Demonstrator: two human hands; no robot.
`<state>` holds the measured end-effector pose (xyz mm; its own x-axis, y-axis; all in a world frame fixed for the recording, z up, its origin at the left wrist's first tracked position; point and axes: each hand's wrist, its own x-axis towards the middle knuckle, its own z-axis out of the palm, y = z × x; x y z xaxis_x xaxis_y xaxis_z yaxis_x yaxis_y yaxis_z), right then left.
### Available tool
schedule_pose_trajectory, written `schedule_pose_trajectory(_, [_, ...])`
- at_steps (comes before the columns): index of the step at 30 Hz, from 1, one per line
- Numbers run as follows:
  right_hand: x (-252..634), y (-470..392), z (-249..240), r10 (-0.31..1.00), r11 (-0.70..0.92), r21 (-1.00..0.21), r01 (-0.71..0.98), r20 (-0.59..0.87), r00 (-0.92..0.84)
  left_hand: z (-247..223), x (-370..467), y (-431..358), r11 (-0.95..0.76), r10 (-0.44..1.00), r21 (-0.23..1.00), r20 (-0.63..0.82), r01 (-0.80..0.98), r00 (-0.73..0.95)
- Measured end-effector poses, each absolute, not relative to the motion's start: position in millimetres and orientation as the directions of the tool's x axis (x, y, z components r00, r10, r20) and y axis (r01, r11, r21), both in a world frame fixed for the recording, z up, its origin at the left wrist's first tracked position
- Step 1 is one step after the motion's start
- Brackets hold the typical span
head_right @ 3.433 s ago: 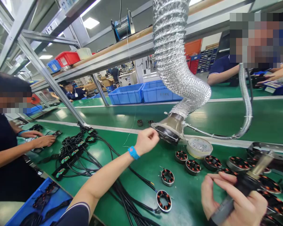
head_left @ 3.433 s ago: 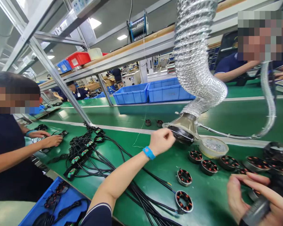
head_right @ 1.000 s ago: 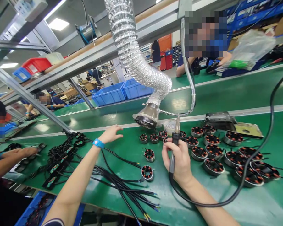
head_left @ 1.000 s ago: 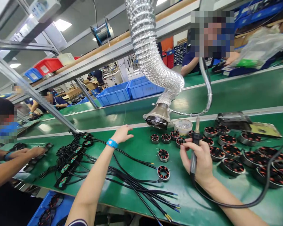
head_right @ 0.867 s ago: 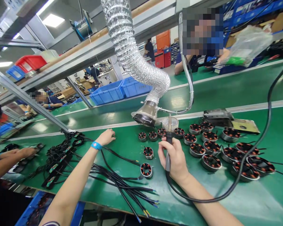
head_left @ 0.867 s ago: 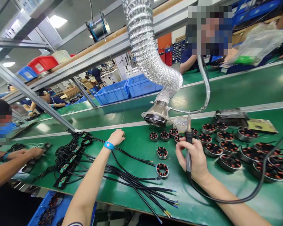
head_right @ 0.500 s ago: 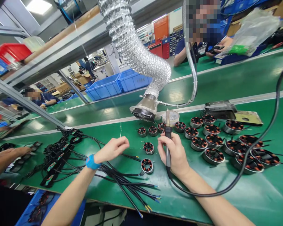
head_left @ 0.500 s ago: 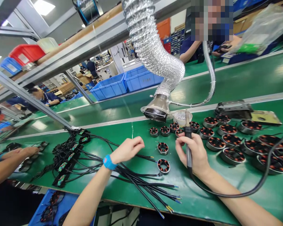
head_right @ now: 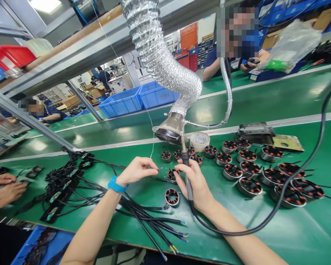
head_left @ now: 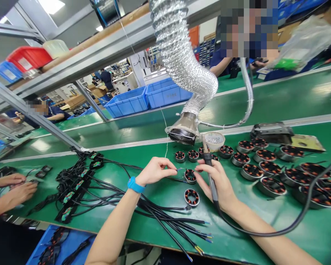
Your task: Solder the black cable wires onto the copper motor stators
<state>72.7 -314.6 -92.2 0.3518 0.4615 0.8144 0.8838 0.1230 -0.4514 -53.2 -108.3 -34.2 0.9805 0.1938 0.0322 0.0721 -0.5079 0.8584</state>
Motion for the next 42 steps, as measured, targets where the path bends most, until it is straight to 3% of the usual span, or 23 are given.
schedule_pose_trajectory(5, [61.5, -310.2, -83.9, 0.481, 0.138, -0.570, 0.810, 0.753, 0.448, -31.2, -44.7, -122.3, -0.438, 0.141, 0.899, 0.076, -0.006, 0.987])
schedule_pose_trajectory(10, [50.1, -301.0, -77.0, 0.489, 0.193, -0.668, 0.719, 0.701, 0.519, -40.0, -47.5, -130.1, -0.477, 0.147, 0.877, 0.150, -0.063, 0.978])
schedule_pose_trajectory(23, [33.8, -276.8, -89.2, 0.414, 0.240, -0.843, 0.481, 0.537, 0.735, -49.6, -51.0, -140.1, -0.404, 0.384, 0.909, 0.273, -0.106, 0.882])
schedule_pose_trajectory(32, [31.2, -276.4, -93.6, 0.452, 0.323, -0.903, 0.285, 0.411, 0.791, -55.8, -49.9, -142.5, -0.344, 0.439, 0.925, 0.310, -0.161, 0.843])
schedule_pose_trajectory(37, [30.2, -276.0, -92.9, 0.476, 0.264, -0.891, 0.369, 0.453, 0.754, -57.9, -49.0, -142.4, -0.259, 0.421, 0.951, 0.270, -0.171, 0.866])
schedule_pose_trajectory(42, [32.5, -280.9, -81.2, 0.437, 0.152, -0.736, 0.659, 0.648, 0.623, -62.8, -48.1, -145.3, -0.298, 0.384, 0.948, 0.223, -0.109, 0.896])
